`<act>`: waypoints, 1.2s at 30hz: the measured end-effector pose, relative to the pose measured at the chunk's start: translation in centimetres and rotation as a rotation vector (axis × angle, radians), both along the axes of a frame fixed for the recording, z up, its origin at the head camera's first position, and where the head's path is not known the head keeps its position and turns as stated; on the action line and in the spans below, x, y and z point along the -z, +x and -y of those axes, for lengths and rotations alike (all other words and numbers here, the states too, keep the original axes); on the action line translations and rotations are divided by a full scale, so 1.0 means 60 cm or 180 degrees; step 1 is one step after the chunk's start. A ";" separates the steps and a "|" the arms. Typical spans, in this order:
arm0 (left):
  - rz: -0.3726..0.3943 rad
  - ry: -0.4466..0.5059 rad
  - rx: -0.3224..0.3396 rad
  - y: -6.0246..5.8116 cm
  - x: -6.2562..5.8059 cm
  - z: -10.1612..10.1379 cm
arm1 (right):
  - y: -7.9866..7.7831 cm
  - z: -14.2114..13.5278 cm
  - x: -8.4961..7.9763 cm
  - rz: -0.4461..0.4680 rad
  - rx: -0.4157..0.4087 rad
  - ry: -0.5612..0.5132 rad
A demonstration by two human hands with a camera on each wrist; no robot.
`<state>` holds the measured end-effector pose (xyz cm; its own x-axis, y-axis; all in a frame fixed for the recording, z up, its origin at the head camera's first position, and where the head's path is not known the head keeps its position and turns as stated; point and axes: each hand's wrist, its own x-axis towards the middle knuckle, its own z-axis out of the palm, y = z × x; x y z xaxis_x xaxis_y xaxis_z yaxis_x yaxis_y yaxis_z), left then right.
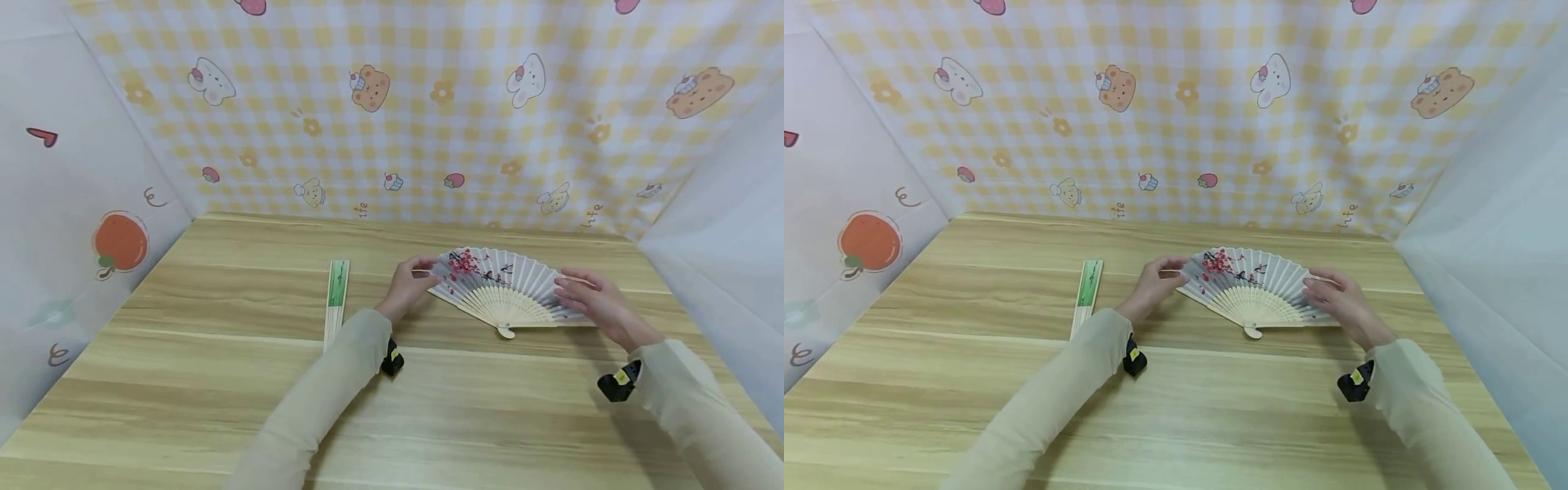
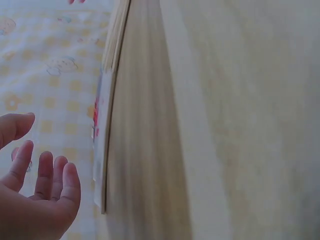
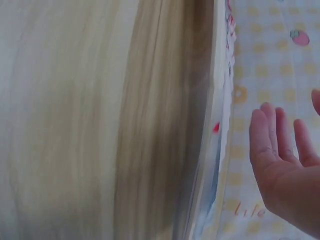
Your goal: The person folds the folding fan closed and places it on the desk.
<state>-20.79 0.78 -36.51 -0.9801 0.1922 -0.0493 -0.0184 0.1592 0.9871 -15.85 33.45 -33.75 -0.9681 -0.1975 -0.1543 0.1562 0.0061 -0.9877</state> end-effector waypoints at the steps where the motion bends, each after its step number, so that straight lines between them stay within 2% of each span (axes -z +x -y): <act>1: 0.0000 -0.0015 -0.0040 -0.003 0.002 0.000 | 0.001 -0.007 0.002 0.0019 -0.0025 0.0019; 9: 0.0119 -0.0096 -0.0265 -0.023 0.015 0.010 | 0.011 -0.050 0.006 0.0038 -0.0058 0.0066; 16: 0.0330 -0.0107 -0.0373 -0.030 0.017 0.018 | 0.016 -0.072 0.012 0.0067 0.0014 0.0980; 19: 0.0349 -0.0174 -0.0380 -0.031 0.017 0.019 | 0.018 -0.078 0.013 0.0085 0.0033 0.1178; 28: 0.0378 -0.0345 -0.0333 -0.032 0.013 0.028 | 0.022 -0.098 0.017 0.0131 0.0049 0.1189; 32: 0.0388 -0.0420 -0.0242 -0.036 0.015 0.034 | 0.024 -0.106 0.023 0.0173 0.0074 0.1139; 36: 0.0409 -0.0450 -0.0146 -0.038 0.016 0.036 | 0.027 -0.116 0.025 0.0205 0.0086 0.1254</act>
<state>-23.09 -1.41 -37.50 -0.9716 0.1297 -0.1979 -0.1533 0.2921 0.9440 -14.24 40.43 -35.25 -0.9580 -0.0857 -0.2737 0.2230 0.3775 -0.8988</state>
